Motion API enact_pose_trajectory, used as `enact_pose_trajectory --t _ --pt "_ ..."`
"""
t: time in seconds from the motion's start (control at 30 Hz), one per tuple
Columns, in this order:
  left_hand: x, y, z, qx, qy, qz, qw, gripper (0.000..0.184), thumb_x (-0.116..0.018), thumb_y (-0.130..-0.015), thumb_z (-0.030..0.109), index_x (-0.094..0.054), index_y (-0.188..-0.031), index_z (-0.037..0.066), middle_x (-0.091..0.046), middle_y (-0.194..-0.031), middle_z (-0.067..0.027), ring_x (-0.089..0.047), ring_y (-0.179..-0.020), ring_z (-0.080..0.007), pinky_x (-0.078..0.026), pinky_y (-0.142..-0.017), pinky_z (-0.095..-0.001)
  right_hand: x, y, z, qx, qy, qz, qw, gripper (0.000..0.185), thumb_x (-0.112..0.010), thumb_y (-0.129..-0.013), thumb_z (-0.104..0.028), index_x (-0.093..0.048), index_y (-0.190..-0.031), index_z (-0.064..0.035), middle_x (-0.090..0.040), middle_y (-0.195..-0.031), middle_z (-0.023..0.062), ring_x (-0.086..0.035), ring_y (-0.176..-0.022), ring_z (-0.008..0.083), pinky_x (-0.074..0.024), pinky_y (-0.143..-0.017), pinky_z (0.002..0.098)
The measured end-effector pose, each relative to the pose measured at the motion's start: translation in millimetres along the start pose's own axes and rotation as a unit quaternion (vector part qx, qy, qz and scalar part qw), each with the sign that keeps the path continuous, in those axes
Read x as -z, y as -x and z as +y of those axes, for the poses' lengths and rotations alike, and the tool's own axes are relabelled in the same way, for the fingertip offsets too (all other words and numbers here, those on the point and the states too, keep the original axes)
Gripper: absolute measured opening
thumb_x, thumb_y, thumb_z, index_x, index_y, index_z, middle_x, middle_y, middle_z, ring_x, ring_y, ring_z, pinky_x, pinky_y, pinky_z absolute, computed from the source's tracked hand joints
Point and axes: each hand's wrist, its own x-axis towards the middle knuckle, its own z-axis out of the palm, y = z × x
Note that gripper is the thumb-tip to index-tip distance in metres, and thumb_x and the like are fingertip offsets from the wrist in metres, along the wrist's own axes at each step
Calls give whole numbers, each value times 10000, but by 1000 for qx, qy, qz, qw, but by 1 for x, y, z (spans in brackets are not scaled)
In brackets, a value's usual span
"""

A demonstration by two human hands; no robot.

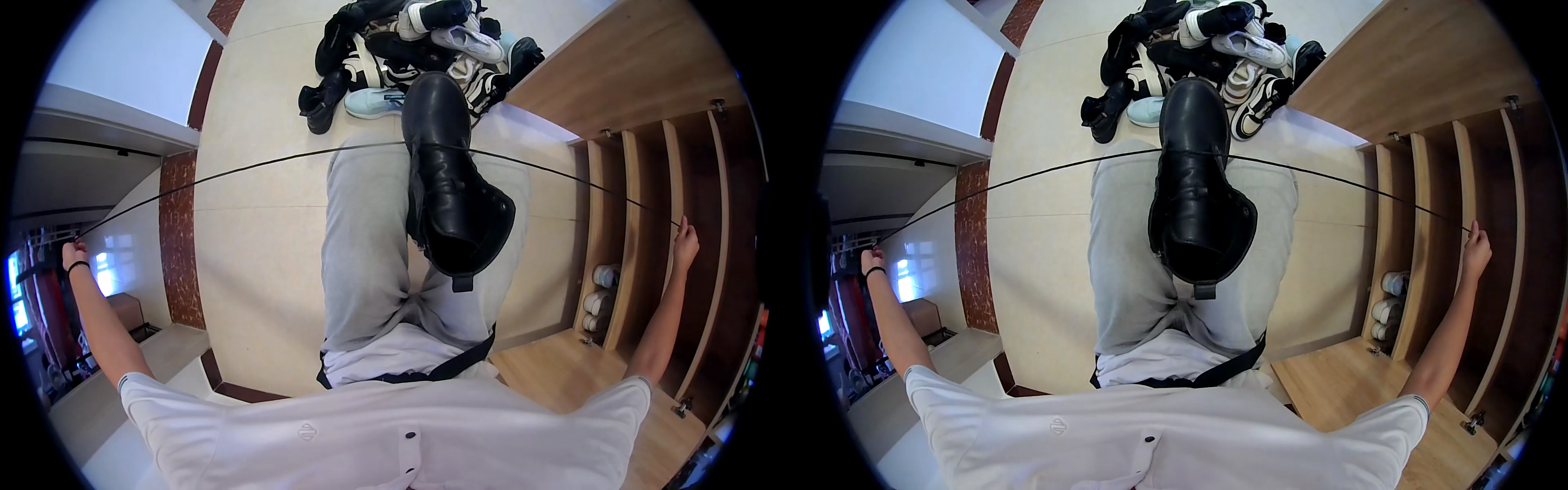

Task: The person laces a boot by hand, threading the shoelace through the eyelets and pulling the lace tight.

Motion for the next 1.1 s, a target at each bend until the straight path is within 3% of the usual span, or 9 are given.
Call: enact_pose_trajectory --t 0.2,0.43,0.5,0.6,0.67,0.73,0.77,0.93,1.1 --pt "-13 4 7 -42 87 -135 986 103 -583 -951 89 -618 -988 -1 -652 -937 -113 -632 -864 -224 -553 -715 -337 -8 14 2 21 -7 -24 999 532 -532 -999 -476 -594 -822 22 -572 -647 112 -569 -577 192 -464 -573 360" --pt "-114 109 40 -21 56 -338 939 326 -481 -1048 264 -603 -1260 49 -608 -1319 -29 -525 -1252 -171 -411 -1054 -314 -34 47 26 -64 -100 -494 861 368 -635 -953 -405 -609 -791 -76 -494 -585 6 -433 -443 89 -337 -392 259" --pt "-155 149 47 -22 70 -389 918 322 -475 -1050 261 -604 -1254 48 -610 -1310 -30 -516 -1268 -173 -403 -1063 -323 -11 70 -53 -84 79 -591 798 320 -672 -930 -370 -658 -904 -51 -544 -636 21 -532 -524 125 -439 -471 292" --pt "-214 170 51 -30 98 -481 871 303 -483 -1047 239 -600 -1251 48 -623 -1246 -38 -539 -1234 -179 -413 -1053 -347 -35 87 -102 205 -92 -415 881 311 -612 -965 -266 -664 -1093 12 -653 -883 76 -625 -861 167 -500 -799 295" --pt "-263 247 50 -29 96 -625 774 291 -514 -1034 219 -594 -1247 37 -621 -1053 -26 -578 -1073 -150 -452 -999 -342 -4 128 -216 237 -265 -389 850 295 -593 -973 -223 -641 -1157 3 -663 -1027 101 -621 -1010 197 -472 -913 310" --pt "-306 377 42 -133 31 -533 835 302 -534 -1026 206 -577 -1253 11 -535 -905 26 -527 -840 -86 -476 -819 -257 19 165 -289 305 -359 -361 804 294 -610 -953 -200 -637 -1173 -5 -656 -1094 112 -602 -1083 225 -448 -961 328" --pt "-323 410 41 -157 -28 -589 792 296 -536 -1028 220 -580 -1231 9 -496 -867 45 -475 -779 -56 -435 -738 -224 27 182 -319 361 -386 -336 780 297 -630 -935 -194 -641 -1163 -3 -655 -1097 114 -594 -1103 242 -437 -979 338" --pt "-367 564 19 -343 -200 -667 631 260 -539 -1029 249 -664 -1126 43 -543 -811 86 -378 -682 -9 -324 -587 -185 25 217 -369 492 -342 -283 749 171 -662 -889 -144 -672 -1012 -26 -665 -1030 64 -586 -1057 240 -419 -958 362" --pt "-387 660 -18 -333 -160 -797 477 263 -559 -1005 188 -685 -1200 64 -635 -918 37 -502 -783 -43 -434 -704 -209 51 242 -363 285 -439 -416 744 158 -683 -878 -109 -668 -992 -1 -642 -838 47 -586 -755 149 -471 -698 292"
